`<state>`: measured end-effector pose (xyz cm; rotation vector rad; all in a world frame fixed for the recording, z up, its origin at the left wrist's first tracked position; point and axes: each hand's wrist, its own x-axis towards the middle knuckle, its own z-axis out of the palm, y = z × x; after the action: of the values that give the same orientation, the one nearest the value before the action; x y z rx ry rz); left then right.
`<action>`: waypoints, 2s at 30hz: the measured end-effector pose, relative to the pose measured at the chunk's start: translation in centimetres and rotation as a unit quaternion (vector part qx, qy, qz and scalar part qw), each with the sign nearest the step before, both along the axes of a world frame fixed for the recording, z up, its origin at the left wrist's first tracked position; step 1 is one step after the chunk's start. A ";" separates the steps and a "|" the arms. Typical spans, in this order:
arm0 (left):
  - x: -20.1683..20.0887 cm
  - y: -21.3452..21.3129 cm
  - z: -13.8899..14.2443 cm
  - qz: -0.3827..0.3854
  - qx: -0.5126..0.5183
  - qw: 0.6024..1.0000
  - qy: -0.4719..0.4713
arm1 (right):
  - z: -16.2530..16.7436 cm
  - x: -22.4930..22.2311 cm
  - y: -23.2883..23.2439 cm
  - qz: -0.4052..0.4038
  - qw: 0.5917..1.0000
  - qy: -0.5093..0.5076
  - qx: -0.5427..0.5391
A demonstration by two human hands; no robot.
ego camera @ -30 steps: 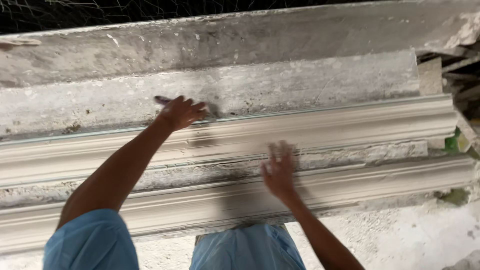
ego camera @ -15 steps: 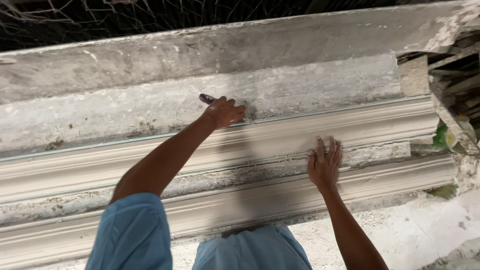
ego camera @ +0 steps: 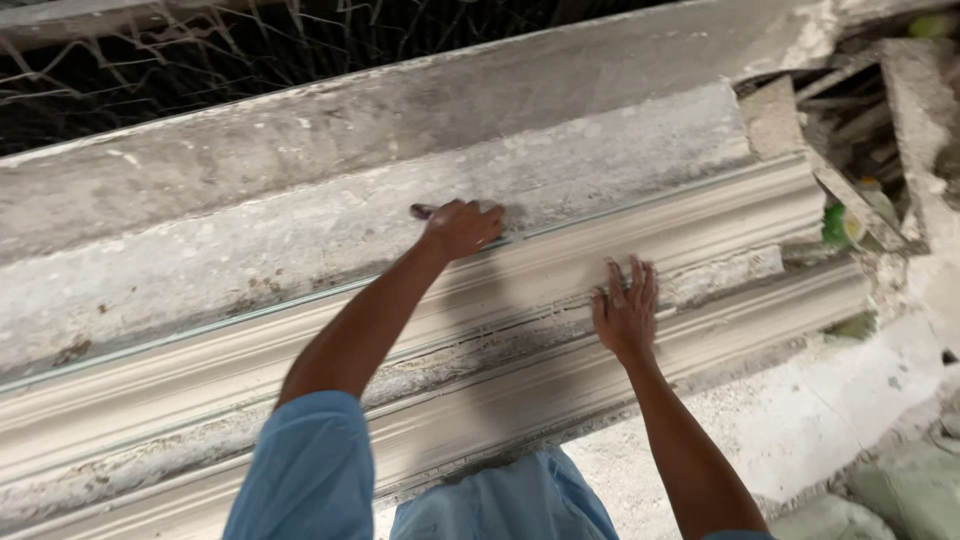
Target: The person uses a scraper to remove excess plaster from the grooves of long white molded strips. They repeatedly scrape along the length of each strip, then move to the next strip and repeat the process.
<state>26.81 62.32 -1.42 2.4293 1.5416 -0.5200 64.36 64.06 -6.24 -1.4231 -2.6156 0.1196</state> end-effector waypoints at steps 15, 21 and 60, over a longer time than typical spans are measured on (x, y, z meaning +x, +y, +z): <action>-0.8 -1.2 -0.1 0.018 -0.058 0.998 -0.026 | 0.2 -0.6 0.2 -0.005 0.999 -0.029 -0.038; 8.7 10.6 1.0 0.029 -0.043 0.998 -0.028 | 0.4 -0.3 -0.5 0.023 0.997 0.063 -0.040; 17.4 20.7 -1.4 0.013 -0.077 0.997 0.000 | 0.9 21.8 23.2 0.003 1.000 0.028 0.005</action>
<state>44.18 83.05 -2.77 2.2906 1.4729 -0.6099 86.13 87.27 -5.38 -1.3885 -2.5708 0.1439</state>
